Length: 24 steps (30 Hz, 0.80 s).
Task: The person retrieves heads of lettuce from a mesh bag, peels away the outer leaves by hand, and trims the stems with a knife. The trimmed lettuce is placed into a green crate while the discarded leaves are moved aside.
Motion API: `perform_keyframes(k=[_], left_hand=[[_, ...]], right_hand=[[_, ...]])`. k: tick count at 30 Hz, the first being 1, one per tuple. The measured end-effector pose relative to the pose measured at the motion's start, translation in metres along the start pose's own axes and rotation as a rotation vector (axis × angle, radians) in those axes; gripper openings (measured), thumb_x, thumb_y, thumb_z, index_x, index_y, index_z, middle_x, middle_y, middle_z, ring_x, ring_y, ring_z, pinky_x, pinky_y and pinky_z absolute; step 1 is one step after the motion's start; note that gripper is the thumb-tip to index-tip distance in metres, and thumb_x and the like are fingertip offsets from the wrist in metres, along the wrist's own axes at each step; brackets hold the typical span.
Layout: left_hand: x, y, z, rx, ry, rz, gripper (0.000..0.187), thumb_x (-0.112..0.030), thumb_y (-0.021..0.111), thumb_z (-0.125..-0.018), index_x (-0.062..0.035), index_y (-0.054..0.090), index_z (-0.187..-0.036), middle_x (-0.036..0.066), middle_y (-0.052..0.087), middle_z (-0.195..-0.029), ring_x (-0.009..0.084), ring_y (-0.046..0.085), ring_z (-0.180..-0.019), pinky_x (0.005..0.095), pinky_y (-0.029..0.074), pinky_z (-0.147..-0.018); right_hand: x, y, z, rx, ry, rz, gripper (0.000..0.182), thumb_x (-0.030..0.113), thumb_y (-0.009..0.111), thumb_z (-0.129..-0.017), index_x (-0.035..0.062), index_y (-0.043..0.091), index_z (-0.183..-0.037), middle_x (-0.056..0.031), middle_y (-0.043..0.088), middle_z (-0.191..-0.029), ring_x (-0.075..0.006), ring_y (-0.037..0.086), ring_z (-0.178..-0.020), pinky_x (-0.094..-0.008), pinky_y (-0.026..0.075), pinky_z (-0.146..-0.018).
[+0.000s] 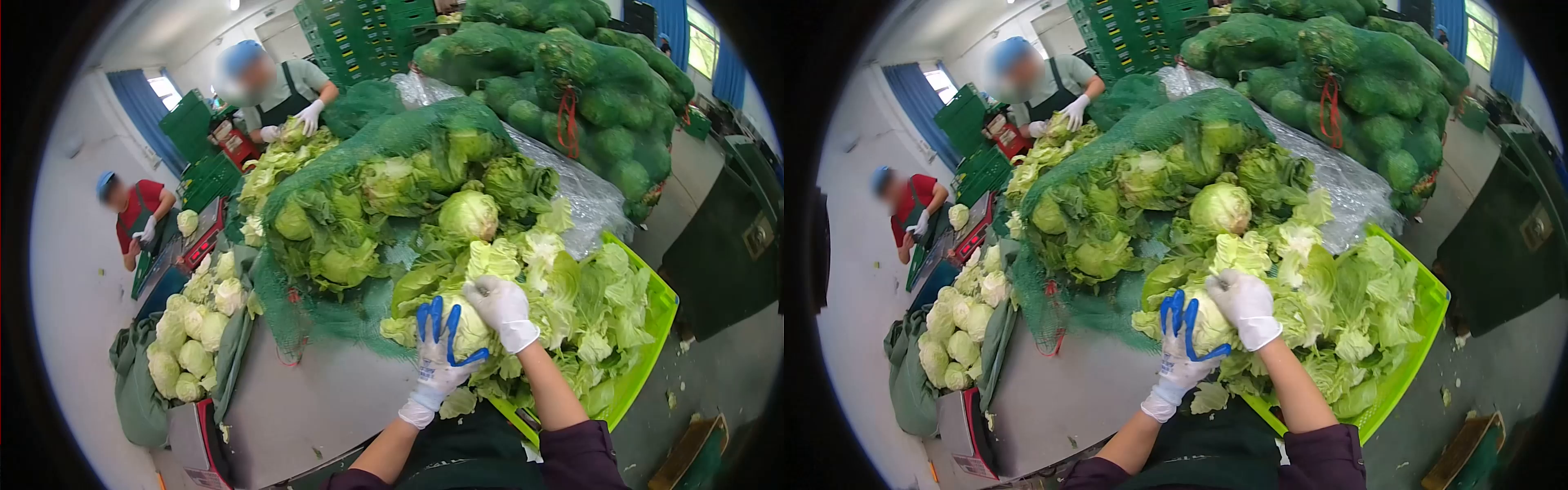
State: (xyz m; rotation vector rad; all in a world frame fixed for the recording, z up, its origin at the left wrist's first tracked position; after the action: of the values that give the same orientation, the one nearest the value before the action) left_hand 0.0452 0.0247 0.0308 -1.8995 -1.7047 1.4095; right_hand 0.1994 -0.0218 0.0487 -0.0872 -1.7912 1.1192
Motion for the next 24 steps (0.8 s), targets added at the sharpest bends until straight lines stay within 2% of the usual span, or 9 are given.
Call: perform_keyframes(k=[7, 9, 10, 11, 13, 18, 21, 22, 24], left_hand=[[0.009, -0.01, -0.003, 0.044, -0.1, 0.069, 0.094, -0.033, 0.083, -0.062, -0.0118, 0.036, -0.14, 0.024, 0.023, -0.147, 0.044, 0.025, -0.134, 0.0509, 0.023, -0.11], [0.033, -0.009, -0.005, 0.096, -0.209, 0.341, 0.09, -0.041, 0.082, -0.062, -0.0173, 0.041, -0.139, 0.021, 0.024, -0.148, 0.0426, 0.024, -0.136, 0.0486, 0.024, -0.111], [0.047, -0.011, -0.008, 0.059, -0.212, 0.401, 0.093, -0.038, 0.084, -0.06, -0.013, 0.042, -0.138, 0.021, 0.026, -0.147, 0.0378, 0.029, -0.135, 0.0444, 0.027, -0.111], [0.073, -0.003, -0.002, -0.006, -0.308, 0.726, 0.091, -0.034, 0.085, -0.061, -0.0088, 0.041, -0.138, 0.018, 0.034, -0.144, 0.033, 0.035, -0.132, 0.0401, 0.032, -0.109], [0.097, -0.011, -0.002, 0.04, -0.565, 1.124, 0.075, -0.028, 0.075, -0.077, -0.0096, 0.038, -0.14, 0.012, 0.044, -0.138, 0.03, 0.043, -0.127, 0.0359, 0.037, -0.105], [0.102, -0.012, 0.029, 0.014, -0.703, 2.114, 0.064, -0.051, 0.048, -0.091, -0.0155, 0.036, -0.142, 0.01, 0.04, -0.142, 0.0332, 0.039, -0.13, 0.0516, 0.037, -0.103], [0.078, -0.016, 0.029, -0.04, -0.721, 2.29, 0.068, -0.057, 0.046, -0.088, -0.0205, 0.031, -0.144, 0.009, 0.035, -0.146, 0.0362, 0.038, -0.131, 0.0575, 0.04, -0.099], [0.071, -0.017, 0.027, -0.054, -0.705, 2.222, 0.069, -0.057, 0.047, -0.088, -0.0189, 0.031, -0.144, 0.01, 0.037, -0.145, 0.0358, 0.039, -0.13, 0.0551, 0.041, -0.098], [0.067, -0.014, 0.027, -0.077, -0.736, 2.193, 0.067, -0.054, 0.046, -0.09, -0.018, 0.031, -0.144, 0.01, 0.036, -0.145, 0.0347, 0.04, -0.13, 0.0535, 0.042, -0.098]], right_hand=[[-0.077, 0.036, -0.013, -0.145, -0.009, 0.005, 0.023, 0.032, 0.063, -0.083, 0.01, 0.065, -0.079, -0.0143, 0.065, -0.076, -0.0352, 0.062, -0.069, -0.0433, 0.049, -0.063], [-0.087, 0.041, -0.007, -0.251, -0.151, 0.188, 0.021, 0.03, 0.064, -0.083, 0.0097, 0.062, -0.077, -0.0138, 0.064, -0.073, -0.0354, 0.061, -0.067, -0.0439, 0.049, -0.06], [-0.089, 0.046, -0.009, -0.282, -0.139, 0.229, 0.022, 0.029, 0.066, -0.082, 0.0089, 0.059, -0.075, -0.0139, 0.062, -0.07, -0.0353, 0.061, -0.065, -0.0436, 0.048, -0.059], [-0.084, 0.045, -0.009, -0.272, -0.134, 0.234, 0.022, 0.029, 0.066, -0.082, 0.0089, 0.059, -0.075, -0.0139, 0.062, -0.07, -0.0353, 0.061, -0.065, -0.0436, 0.048, -0.059], [-0.08, 0.036, -0.01, -0.285, -0.131, 0.093, 0.024, 0.029, 0.067, -0.082, 0.0083, 0.058, -0.073, -0.0147, 0.062, -0.068, -0.0352, 0.06, -0.065, -0.0431, 0.048, -0.058], [-0.098, 0.027, -0.014, -0.153, -0.03, -0.147, 0.024, 0.033, 0.068, -0.082, 0.0088, 0.067, -0.086, -0.0128, 0.066, -0.072, -0.031, 0.064, -0.064, -0.0379, 0.049, -0.06], [-0.076, 0.004, 0.001, -0.213, 0.063, -0.171, 0.049, 0.044, 0.069, -0.08, 0.0042, 0.064, -0.108, -0.0141, 0.069, -0.094, -0.0221, 0.064, -0.076, -0.0338, 0.05, -0.071], [-0.041, -0.015, 0.017, -0.059, 0.126, -0.235, 0.06, 0.047, 0.07, -0.079, 0.0039, 0.058, -0.119, -0.0179, 0.065, -0.107, -0.0247, 0.064, -0.085, -0.0343, 0.05, -0.077], [-0.005, -0.02, 0.037, -0.012, -0.081, -0.362, 0.07, 0.05, 0.07, -0.077, 0.0031, 0.052, -0.127, -0.0194, 0.064, -0.111, -0.0279, 0.064, -0.087, -0.0362, 0.05, -0.078]])
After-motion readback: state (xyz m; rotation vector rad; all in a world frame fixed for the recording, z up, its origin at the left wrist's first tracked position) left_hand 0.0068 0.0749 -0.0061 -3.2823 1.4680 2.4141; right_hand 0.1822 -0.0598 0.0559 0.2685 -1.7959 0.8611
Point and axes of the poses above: each hand's wrist, its own z-axis away from the middle knuckle, its own y-axis out of the palm, x = y × z, the point moved 6 cm from there along -z, towards the middle knuckle
